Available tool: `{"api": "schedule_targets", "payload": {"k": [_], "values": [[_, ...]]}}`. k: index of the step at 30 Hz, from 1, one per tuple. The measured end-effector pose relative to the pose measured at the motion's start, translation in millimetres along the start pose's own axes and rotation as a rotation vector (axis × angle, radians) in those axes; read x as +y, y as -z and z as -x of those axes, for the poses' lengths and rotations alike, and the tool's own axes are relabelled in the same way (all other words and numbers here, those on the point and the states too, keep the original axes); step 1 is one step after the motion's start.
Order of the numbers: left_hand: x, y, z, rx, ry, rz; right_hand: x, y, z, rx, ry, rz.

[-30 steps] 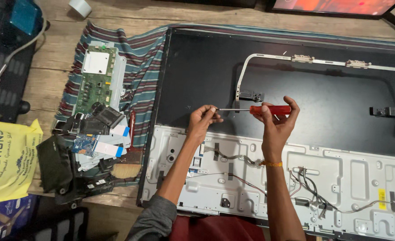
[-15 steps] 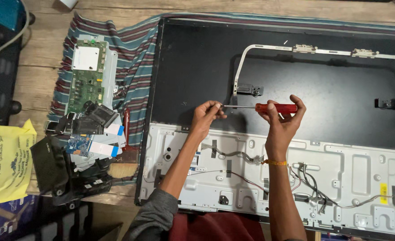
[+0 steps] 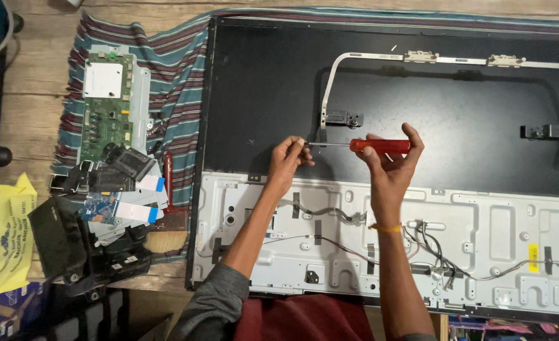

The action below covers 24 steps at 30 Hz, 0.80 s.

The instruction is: The person uses a red-handled screwdriver to remove screws from the back panel of a disassembled flat-screen TV. They systematically loosen screws along the edges and corners, placing them aside on the workbench.

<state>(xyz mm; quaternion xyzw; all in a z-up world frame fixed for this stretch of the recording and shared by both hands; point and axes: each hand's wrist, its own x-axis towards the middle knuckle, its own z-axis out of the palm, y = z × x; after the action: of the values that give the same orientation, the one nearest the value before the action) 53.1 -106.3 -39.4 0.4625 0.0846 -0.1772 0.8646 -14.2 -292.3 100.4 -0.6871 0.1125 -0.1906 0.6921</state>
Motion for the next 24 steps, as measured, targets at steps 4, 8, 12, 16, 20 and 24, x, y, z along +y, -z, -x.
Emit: {"api": "schedule_targets", "payload": {"k": [4,8,12,16,20,24], "values": [[-9,-11,-9,0.065,-0.099,-0.021,4,-17,-8,0.021,0.209,0.139],[-2,-12,-33,0.234,-0.076,-0.184,-3,-37,-38,-0.075,0.264,0.204],[7,-11,-45,0.404,-0.543,-0.970,-6,-65,-98,-0.041,0.428,0.323],[15,-22,-42,0.317,-0.789,-1.569,4,-97,-194,-0.132,0.686,0.414],[21,-29,-47,0.241,-0.561,-1.768,31,-124,-269,-0.180,0.715,0.454],[21,-29,-49,0.267,-0.573,-1.729,58,-137,-304,-0.210,0.629,0.484]]}}
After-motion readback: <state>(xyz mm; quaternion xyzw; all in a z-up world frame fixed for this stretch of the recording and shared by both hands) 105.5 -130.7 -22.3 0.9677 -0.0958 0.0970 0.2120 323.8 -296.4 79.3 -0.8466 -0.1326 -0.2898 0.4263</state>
